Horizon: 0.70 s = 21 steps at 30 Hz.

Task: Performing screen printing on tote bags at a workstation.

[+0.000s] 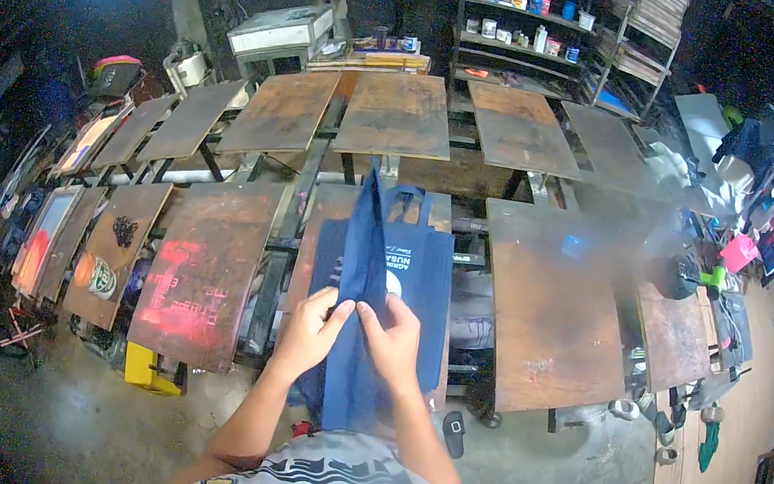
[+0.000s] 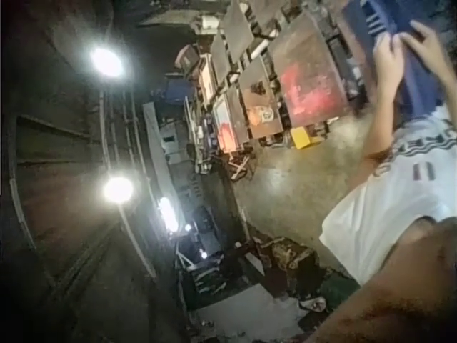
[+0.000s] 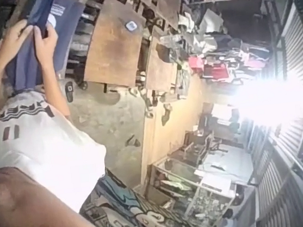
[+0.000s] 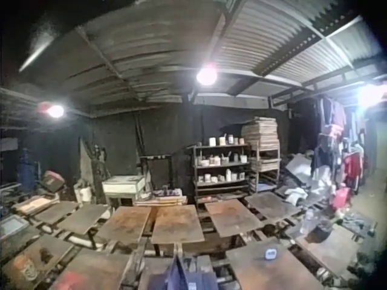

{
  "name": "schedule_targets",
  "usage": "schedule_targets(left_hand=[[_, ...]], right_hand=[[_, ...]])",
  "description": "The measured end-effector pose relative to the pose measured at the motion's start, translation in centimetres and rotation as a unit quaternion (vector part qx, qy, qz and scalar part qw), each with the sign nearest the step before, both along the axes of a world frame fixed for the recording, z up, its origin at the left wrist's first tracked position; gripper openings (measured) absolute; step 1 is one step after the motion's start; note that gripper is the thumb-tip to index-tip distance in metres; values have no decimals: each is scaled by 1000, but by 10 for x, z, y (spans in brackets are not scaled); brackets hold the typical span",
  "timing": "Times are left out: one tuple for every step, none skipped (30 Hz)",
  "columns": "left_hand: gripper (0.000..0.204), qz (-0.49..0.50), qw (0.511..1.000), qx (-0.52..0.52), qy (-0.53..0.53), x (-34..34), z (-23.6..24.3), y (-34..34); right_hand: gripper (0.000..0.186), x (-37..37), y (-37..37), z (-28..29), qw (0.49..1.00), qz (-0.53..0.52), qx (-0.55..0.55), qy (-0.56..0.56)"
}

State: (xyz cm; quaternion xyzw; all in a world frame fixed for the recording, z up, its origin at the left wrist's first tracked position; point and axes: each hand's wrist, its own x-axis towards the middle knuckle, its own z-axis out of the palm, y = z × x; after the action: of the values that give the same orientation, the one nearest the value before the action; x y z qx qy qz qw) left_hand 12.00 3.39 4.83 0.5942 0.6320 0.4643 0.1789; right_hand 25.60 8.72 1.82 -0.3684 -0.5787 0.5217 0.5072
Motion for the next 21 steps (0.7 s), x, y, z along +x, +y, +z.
schedule_targets(left_hand=[[26, 2, 1000, -1, 1, 4, 1, 5], [24, -13, 999, 31, -16, 7, 4, 10], [23, -29, 997, 63, -32, 11, 9, 14], [20, -29, 998, 41, -41, 15, 15, 13], [20, -25, 998, 39, -40, 16, 17, 15], [18, -28, 997, 29, -72, 15, 19, 16], [18, -31, 994, 20, -105, 13, 19, 16], [16, -30, 989, 24, -140, 8, 10, 16], [17, -50, 964, 27, -261, 6, 23, 12], [19, -43, 943, 24, -329, -3, 22, 9], [23, -33, 918, 23, -394, -13, 21, 5], [24, 13, 882, 35, -469, -12, 27, 2], [25, 58, 838, 47, -541, -9, 35, -1], [27, 189, 868, -24, -459, -3, 49, -3], [27, 193, 868, -25, -457, -18, 22, -1], [27, 131, 855, 19, -502, -49, -28, 4], [28, 63, 836, 60, -543, -65, -60, 8], [31, 65, 851, 36, -520, -63, -69, 11], [31, 66, 851, 35, -521, -64, -78, 13], [30, 79, 839, 0, -538, -66, -88, 16], [29, 94, 827, -31, -554, -69, -99, 17]], right_hand=[[17, 5, 1, 0, 1000, 3, -8, 28], [17, 9, 0, 2, 1000, 8, -10, 28], [17, 12, -1, 8, 998, 12, -21, 61], [16, 16, -3, 12, 995, 15, -33, 93], [16, 21, -3, 15, 995, 19, -35, 95], [15, 27, -4, 17, 997, 17, -21, 70], [16, 33, -3, 17, 999, 15, -8, 45], [18, 40, 1, 12, 997, -15, 39, 62], [20, 45, 11, 5, 992, -43, 88, 81], [25, 52, 18, -5, 985, -102, 126, 55], [31, 53, 26, -16, 981, -156, 91, 71], [38, 61, 37, -24, 981, -177, 79, 29], [47, 71, 50, -31, 978, -197, 67, -13], [53, 76, 61, -39, 988, -152, 33, -3], [60, 79, 69, -40, 995, -103, 0, 8], [64, 77, 70, -38, 996, -45, -65, 47], [56, 78, 77, -49, 991, 6, -113, 77], [48, 79, 78, -48, 981, 52, -147, 113], [40, 80, 78, -46, 968, 97, -180, 148], [40, 80, 79, -47, 968, 96, -178, 148], [31, 77, 79, -48, 972, 58, -171, 151]])
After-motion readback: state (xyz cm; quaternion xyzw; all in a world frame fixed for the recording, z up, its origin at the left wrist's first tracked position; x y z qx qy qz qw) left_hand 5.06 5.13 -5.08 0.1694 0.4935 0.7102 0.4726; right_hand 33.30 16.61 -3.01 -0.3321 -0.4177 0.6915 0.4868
